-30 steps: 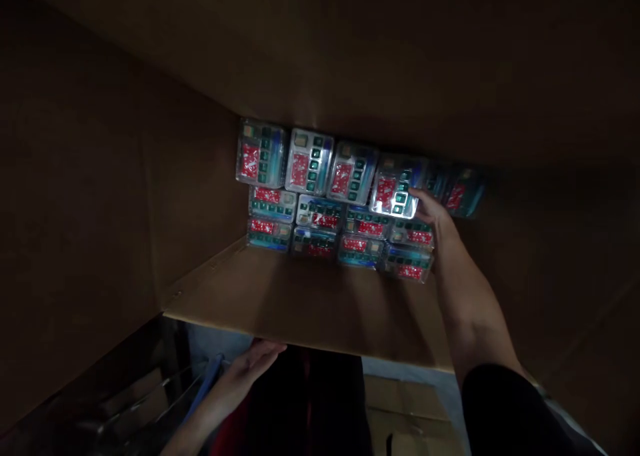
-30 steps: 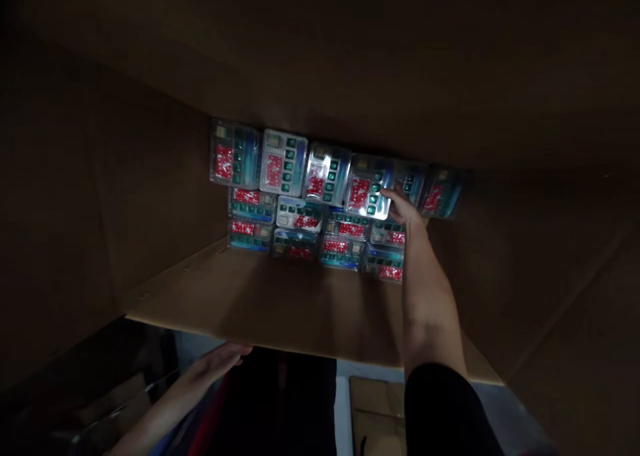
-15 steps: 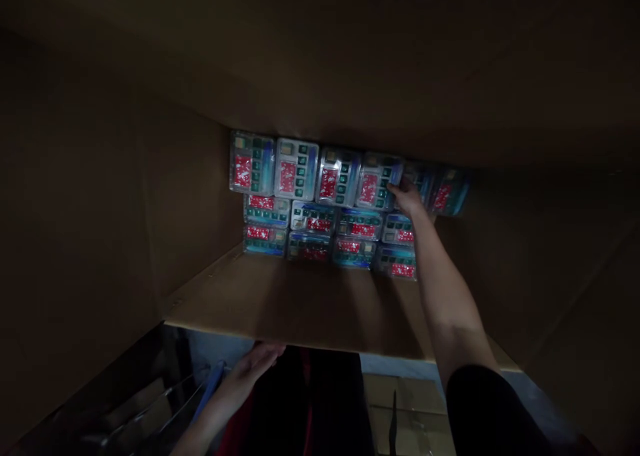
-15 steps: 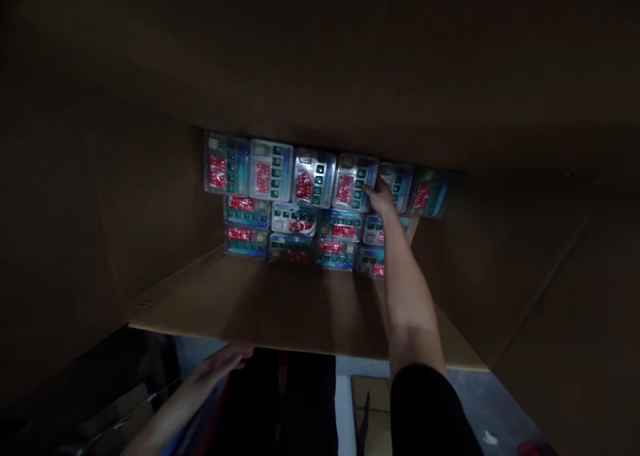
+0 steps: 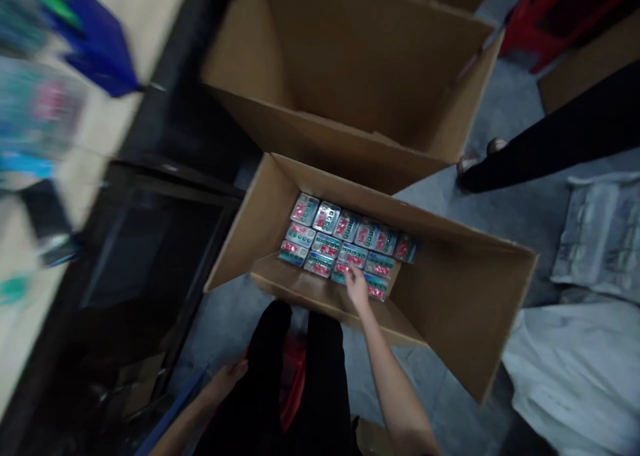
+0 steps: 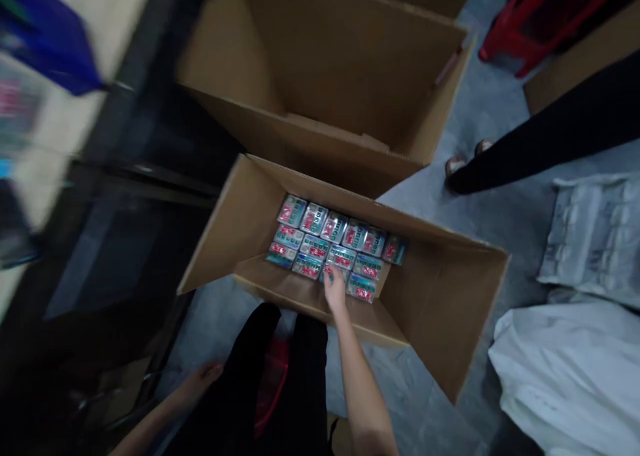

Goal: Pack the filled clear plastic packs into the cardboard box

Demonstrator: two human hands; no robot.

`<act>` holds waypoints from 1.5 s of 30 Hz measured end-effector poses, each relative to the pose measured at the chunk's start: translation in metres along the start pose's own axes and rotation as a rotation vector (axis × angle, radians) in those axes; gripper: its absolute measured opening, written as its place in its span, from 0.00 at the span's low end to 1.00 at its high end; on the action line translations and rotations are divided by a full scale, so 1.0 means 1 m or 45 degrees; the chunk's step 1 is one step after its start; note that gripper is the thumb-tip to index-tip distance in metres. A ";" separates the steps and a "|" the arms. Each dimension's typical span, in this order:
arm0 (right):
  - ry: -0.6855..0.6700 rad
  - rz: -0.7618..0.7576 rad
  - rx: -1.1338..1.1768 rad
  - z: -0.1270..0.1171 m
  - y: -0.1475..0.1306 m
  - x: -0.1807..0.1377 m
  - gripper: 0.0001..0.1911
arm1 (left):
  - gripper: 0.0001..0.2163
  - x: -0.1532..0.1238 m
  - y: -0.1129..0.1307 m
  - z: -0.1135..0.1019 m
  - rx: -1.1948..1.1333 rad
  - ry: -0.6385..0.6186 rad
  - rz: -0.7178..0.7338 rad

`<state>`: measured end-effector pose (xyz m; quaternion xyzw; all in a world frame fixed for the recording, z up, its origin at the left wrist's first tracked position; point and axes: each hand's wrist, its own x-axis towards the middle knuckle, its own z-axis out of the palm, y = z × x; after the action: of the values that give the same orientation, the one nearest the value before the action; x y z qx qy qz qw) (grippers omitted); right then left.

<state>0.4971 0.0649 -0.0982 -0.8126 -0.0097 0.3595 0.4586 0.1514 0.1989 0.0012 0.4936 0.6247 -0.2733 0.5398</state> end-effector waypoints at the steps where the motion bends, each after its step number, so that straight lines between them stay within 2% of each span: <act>1: -0.094 -0.039 -0.017 0.008 -0.018 -0.030 0.14 | 0.17 -0.023 -0.006 -0.004 -0.038 0.040 -0.016; 4: -0.420 -0.154 -0.086 0.034 -0.066 -0.105 0.11 | 0.15 -0.088 -0.018 -0.015 -0.259 0.128 -0.050; 6: -0.642 -0.230 -0.151 0.053 -0.096 -0.138 0.12 | 0.15 -0.118 -0.023 -0.029 -0.504 0.129 -0.046; 10: -0.993 -0.394 -0.321 0.112 -0.154 -0.168 0.14 | 0.14 -0.144 -0.053 -0.072 -1.026 0.223 -0.059; 12: -1.105 -0.477 -0.397 0.154 -0.183 -0.177 0.16 | 0.15 -0.147 -0.078 -0.096 -1.308 0.353 -0.044; 15: -1.233 -0.575 -0.479 0.229 -0.222 -0.203 0.18 | 0.12 -0.148 -0.118 -0.139 -1.702 0.689 0.007; 18: -1.389 -0.622 -0.533 0.312 -0.247 -0.250 0.18 | 0.10 -0.151 -0.158 -0.195 -2.024 1.026 0.035; 20: -1.511 -0.624 -0.566 0.368 -0.254 -0.288 0.18 | 0.09 -0.151 -0.181 -0.238 -2.200 1.154 0.049; 23: -1.649 -0.619 -0.620 0.451 -0.259 -0.340 0.20 | 0.11 -0.144 -0.202 -0.294 -2.412 1.151 0.089; 26: -1.701 -0.648 -0.665 0.530 -0.270 -0.377 0.28 | 0.16 -0.129 -0.203 -0.331 -2.556 0.996 0.136; 29: -1.734 -0.698 -0.713 0.602 -0.285 -0.401 0.33 | 0.20 -0.113 -0.194 -0.347 -2.647 0.894 0.171; 32: -1.795 -0.699 -0.809 0.654 -0.292 -0.417 0.29 | 0.19 -0.104 -0.188 -0.351 -2.714 0.888 0.201; 35: -1.835 -0.649 -0.938 0.673 -0.292 -0.419 0.22 | 0.15 -0.103 -0.188 -0.351 -2.761 0.906 0.229; 37: -1.837 -0.604 -1.011 0.666 -0.294 -0.411 0.18 | 0.14 -0.106 -0.190 -0.348 -2.776 0.900 0.232; 39: -1.837 -0.522 -1.069 0.643 -0.299 -0.396 0.16 | 0.15 -0.110 -0.195 -0.345 -2.772 0.860 0.223; 42: -1.840 -0.299 -1.120 0.589 -0.306 -0.373 0.19 | 0.17 -0.112 -0.204 -0.343 -2.712 0.746 0.242; 45: -1.782 -0.050 -1.080 0.533 -0.301 -0.362 0.23 | 0.20 -0.109 -0.212 -0.351 -2.438 0.607 0.346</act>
<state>0.0074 0.5077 0.1657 -0.5043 -0.4431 0.7412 0.0062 -0.1914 0.3937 0.1570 -0.0408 0.6121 0.5163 0.5975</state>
